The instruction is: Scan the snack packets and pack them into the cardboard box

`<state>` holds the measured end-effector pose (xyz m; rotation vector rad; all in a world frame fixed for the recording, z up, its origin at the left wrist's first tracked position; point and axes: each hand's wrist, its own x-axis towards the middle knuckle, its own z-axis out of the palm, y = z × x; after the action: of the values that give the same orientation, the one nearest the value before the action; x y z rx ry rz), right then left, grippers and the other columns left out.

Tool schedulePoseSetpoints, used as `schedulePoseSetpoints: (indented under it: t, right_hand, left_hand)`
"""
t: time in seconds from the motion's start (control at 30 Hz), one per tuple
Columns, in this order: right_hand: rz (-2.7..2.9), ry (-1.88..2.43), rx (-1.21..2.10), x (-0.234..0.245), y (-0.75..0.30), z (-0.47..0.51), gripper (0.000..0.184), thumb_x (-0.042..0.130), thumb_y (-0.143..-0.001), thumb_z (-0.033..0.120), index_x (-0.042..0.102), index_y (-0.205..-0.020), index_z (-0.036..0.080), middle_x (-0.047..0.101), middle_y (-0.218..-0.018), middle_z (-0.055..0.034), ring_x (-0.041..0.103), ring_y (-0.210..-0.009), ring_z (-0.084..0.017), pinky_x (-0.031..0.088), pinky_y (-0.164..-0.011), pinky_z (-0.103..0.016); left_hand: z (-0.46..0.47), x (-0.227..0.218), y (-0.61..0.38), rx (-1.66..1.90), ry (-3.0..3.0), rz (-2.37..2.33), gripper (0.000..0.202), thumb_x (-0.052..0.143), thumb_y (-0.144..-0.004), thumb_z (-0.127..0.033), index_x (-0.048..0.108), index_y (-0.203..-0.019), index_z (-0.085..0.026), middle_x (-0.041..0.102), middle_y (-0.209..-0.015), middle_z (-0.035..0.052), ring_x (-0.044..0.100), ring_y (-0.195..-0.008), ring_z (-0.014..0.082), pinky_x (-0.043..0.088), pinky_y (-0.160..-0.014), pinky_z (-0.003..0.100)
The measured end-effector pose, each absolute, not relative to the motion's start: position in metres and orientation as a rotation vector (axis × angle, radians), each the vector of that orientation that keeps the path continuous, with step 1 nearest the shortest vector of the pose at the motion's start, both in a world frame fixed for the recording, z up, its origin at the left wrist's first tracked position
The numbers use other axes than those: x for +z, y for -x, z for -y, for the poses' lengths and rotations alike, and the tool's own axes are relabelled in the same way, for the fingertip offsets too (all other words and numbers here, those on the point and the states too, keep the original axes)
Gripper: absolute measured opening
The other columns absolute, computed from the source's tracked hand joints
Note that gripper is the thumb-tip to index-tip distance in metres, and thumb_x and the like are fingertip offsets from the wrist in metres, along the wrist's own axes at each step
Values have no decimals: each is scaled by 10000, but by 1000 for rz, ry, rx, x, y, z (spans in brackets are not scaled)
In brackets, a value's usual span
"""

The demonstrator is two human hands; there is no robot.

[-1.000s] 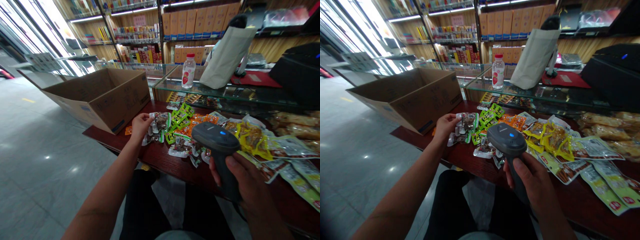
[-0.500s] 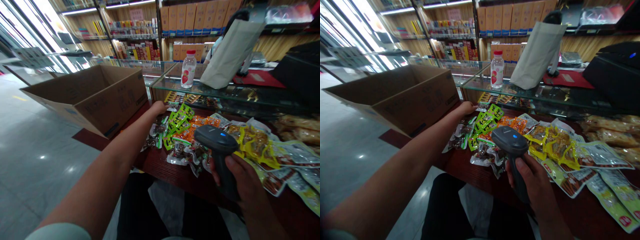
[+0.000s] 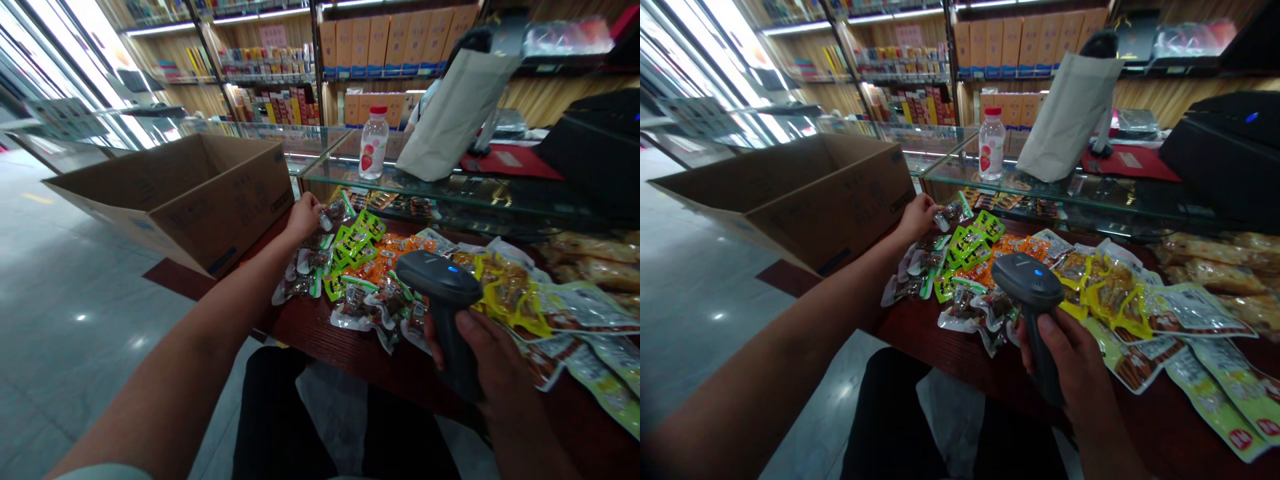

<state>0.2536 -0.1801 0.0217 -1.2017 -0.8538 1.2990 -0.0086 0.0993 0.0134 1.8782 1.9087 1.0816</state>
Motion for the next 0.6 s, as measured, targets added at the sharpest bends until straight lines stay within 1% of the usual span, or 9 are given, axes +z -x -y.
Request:
schedulePoseSetpoints:
  t: [0.1, 0.2, 0.27, 0.4, 0.5, 0.6]
  right_hand:
    - [851, 1174, 1286, 22, -251, 182, 302, 719, -850, 540, 719, -731, 263, 697, -689, -43, 599, -557, -207, 426, -432, -302]
    - [888, 1144, 1284, 19, -251, 185, 314, 736, -831, 558, 755, -795, 247, 698, -691, -30, 551, -508, -167, 436, -425, -277]
    - [933, 1145, 1291, 19, -251, 189, 335, 722, -840, 570, 766, -825, 239, 690, -662, -27, 541, -492, -160, 442, -436, -271]
    - [1025, 1125, 1332, 25, -253, 199, 334, 672, -884, 565, 740, -777, 256, 646, -576, -23, 557, -503, -190, 430, -463, -299]
    - [1092, 1094, 1324, 31, -253, 206, 336, 646, -896, 572, 735, -778, 271, 638, -563, -19, 557, -501, -204, 411, -471, -321]
    - [1118, 1097, 1282, 34, -253, 210, 337, 632, -903, 571, 735, -774, 277, 645, -577, -21, 565, -507, -219, 426, -498, -344]
  left_hand:
    - [-72, 26, 15, 1291, -1842, -1738, 59, 586, -882, -156, 561, -844, -194, 609, -724, 3, 573, -658, 153, 434, -638, 253]
    - [-41, 38, 17, 1413, -1827, -1608, 61, 600, -886, -202, 554, -847, -200, 619, -727, 0, 564, -614, 143, 436, -602, 245]
    - [-19, 44, 17, 1455, -1879, -1563, 70, 610, -888, -226, 558, -849, -201, 627, -723, 2, 567, -602, 140, 430, -587, 238]
    - [24, 51, 14, 1449, -2074, -1610, 66, 600, -914, -257, 582, -885, -201, 649, -744, 13, 597, -654, 145, 418, -610, 229]
    - [47, 50, 12, 1426, -2158, -1649, 72, 577, -935, -267, 597, -909, -202, 668, -774, 18, 605, -684, 145, 413, -641, 227]
    - [59, 47, 12, 1425, -2199, -1663, 80, 562, -942, -265, 605, -913, -204, 680, -801, 23, 608, -688, 145, 411, -655, 231]
